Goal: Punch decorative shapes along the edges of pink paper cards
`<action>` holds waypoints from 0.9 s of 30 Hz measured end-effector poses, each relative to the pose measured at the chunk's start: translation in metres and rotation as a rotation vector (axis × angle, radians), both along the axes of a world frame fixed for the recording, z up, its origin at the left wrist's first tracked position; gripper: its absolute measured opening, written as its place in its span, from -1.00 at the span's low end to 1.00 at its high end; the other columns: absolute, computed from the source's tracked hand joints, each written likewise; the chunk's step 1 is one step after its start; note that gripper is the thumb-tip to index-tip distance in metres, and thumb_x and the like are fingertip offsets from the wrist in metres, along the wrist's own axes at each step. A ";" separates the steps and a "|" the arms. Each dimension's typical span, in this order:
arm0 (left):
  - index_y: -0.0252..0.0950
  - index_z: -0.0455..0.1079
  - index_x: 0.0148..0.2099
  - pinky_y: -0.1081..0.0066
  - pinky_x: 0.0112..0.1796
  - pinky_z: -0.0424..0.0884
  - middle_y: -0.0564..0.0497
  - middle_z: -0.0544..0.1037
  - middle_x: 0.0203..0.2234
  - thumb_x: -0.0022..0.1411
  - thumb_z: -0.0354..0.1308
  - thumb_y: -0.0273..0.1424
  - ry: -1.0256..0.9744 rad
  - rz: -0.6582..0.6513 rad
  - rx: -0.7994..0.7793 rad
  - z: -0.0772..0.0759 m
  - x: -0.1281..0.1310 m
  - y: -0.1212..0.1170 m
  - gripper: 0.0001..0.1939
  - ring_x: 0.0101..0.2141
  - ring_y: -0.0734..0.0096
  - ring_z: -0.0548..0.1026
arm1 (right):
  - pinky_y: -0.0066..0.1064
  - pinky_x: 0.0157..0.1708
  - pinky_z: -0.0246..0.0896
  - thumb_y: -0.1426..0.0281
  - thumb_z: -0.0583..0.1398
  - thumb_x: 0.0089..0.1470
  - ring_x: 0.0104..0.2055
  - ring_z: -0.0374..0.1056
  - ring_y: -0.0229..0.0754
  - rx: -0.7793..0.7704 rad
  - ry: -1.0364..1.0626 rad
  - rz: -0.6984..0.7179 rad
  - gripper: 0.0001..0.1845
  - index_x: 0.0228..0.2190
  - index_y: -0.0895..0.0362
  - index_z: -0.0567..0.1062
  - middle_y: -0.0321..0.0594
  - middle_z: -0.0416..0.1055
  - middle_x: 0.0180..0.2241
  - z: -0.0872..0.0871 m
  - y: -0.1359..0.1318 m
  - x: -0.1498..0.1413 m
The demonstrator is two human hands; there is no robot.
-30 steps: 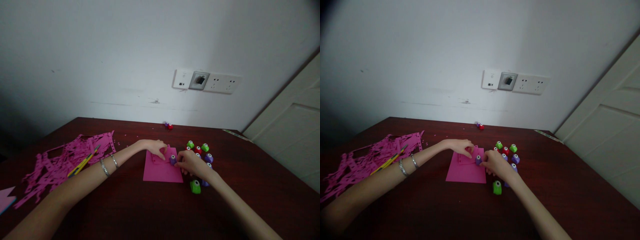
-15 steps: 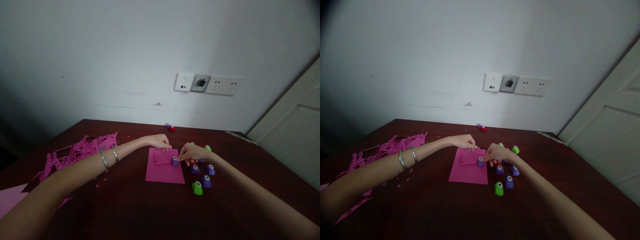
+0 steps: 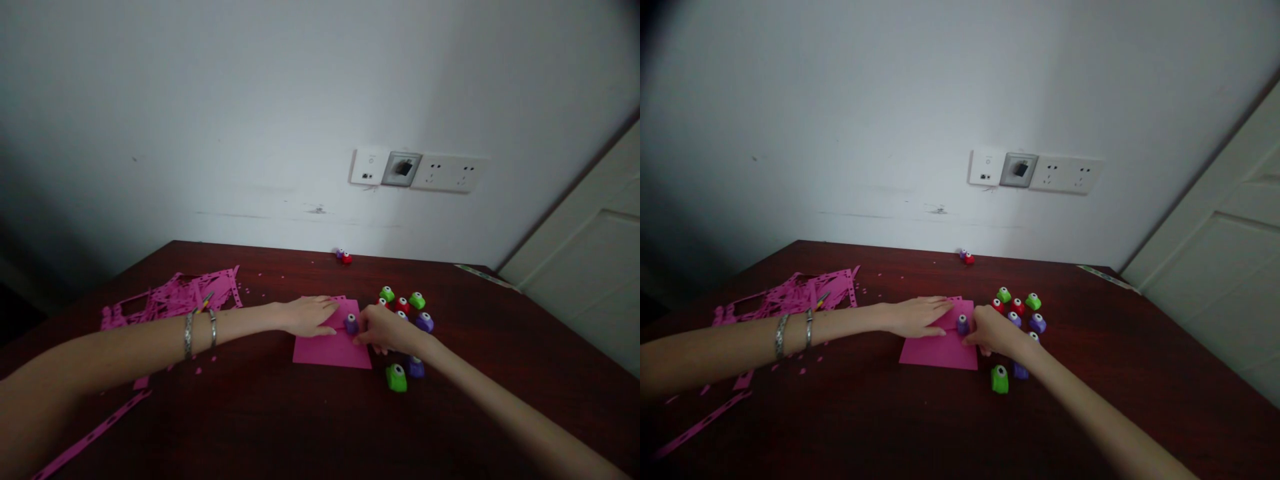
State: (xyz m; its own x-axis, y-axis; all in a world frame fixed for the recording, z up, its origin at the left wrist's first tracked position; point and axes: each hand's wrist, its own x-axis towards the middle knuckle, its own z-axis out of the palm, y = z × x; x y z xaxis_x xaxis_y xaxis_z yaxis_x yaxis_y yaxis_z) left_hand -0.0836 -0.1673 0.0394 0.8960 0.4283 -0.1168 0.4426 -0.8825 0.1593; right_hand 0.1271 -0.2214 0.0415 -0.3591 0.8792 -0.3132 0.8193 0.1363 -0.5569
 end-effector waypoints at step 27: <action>-0.37 0.43 -0.32 0.45 -0.34 0.29 -0.02 0.50 -0.43 0.18 -0.04 -0.36 -0.395 0.198 -0.295 0.021 0.015 0.016 -0.74 -0.41 0.47 0.40 | -0.58 -0.81 -0.13 0.07 0.13 -0.04 -0.80 0.02 -0.47 -0.185 0.111 0.051 -0.51 -0.71 0.21 0.37 -0.32 0.31 -0.75 0.026 0.016 0.013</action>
